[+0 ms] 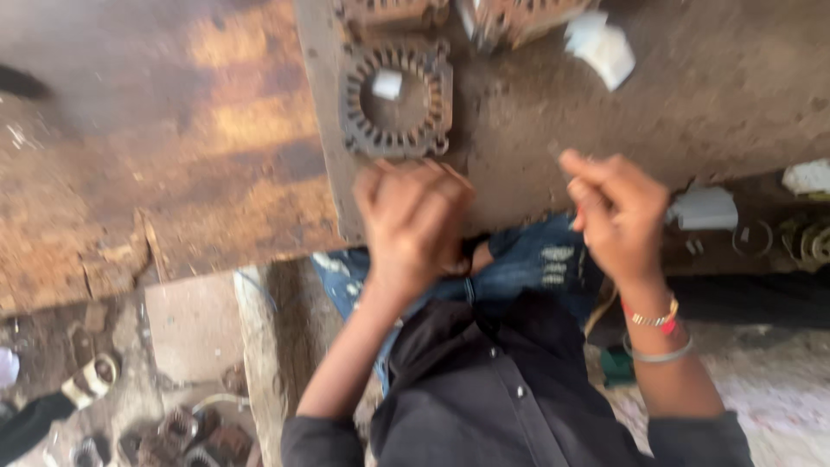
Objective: The person folds small white paper pieces and places them into the slots of a circular metal motor stator. They then use a red-handled screwdriver to press and adjust the paper pieces within the stator slots.
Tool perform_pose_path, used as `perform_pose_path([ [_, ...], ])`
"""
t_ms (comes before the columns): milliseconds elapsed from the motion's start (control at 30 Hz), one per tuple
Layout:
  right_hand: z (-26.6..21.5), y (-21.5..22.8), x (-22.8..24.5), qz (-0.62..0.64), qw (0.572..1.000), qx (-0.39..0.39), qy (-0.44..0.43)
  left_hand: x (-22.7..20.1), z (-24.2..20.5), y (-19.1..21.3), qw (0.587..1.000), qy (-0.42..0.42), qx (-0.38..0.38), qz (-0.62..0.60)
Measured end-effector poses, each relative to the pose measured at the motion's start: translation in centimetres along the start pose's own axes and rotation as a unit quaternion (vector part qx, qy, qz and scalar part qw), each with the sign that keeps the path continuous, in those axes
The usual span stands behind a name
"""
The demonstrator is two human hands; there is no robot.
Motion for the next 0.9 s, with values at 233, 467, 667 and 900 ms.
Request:
perform_pose_path([
  [233,-0.3,1.0,-2.8,0.219,0.964,-0.060,-0.141,2.3,1.9,0.0,0.998,0.021,-0.048,0.018],
  [467,-1.4,1.2,-4.1,0.336,0.897,-0.247,-0.146,-2.1,4.3,-7.8,0.985,-0.110,0.119,-0.064],
  [667,-1.4,0.7,-3.7,0.290,0.911,-0.271,-0.116,-4.2,6.9,-18.0,0.979,-0.145,0.144,-0.005],
  [900,-1.7,0.2,-3.9,0.285,0.916,-0.264,-0.102,-3.3,5.7,-20.0,0.992,-0.102,0.073,0.006],
])
Point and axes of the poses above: each hand's wrist, its own z-axis towards the middle knuckle, its own y-axis out of the back of the hand, x = y × z, the point moved 5 cm from there along z, towards the middle knuckle, and after that the axes turned 15 degrees about -x, right-handed, at the moved point
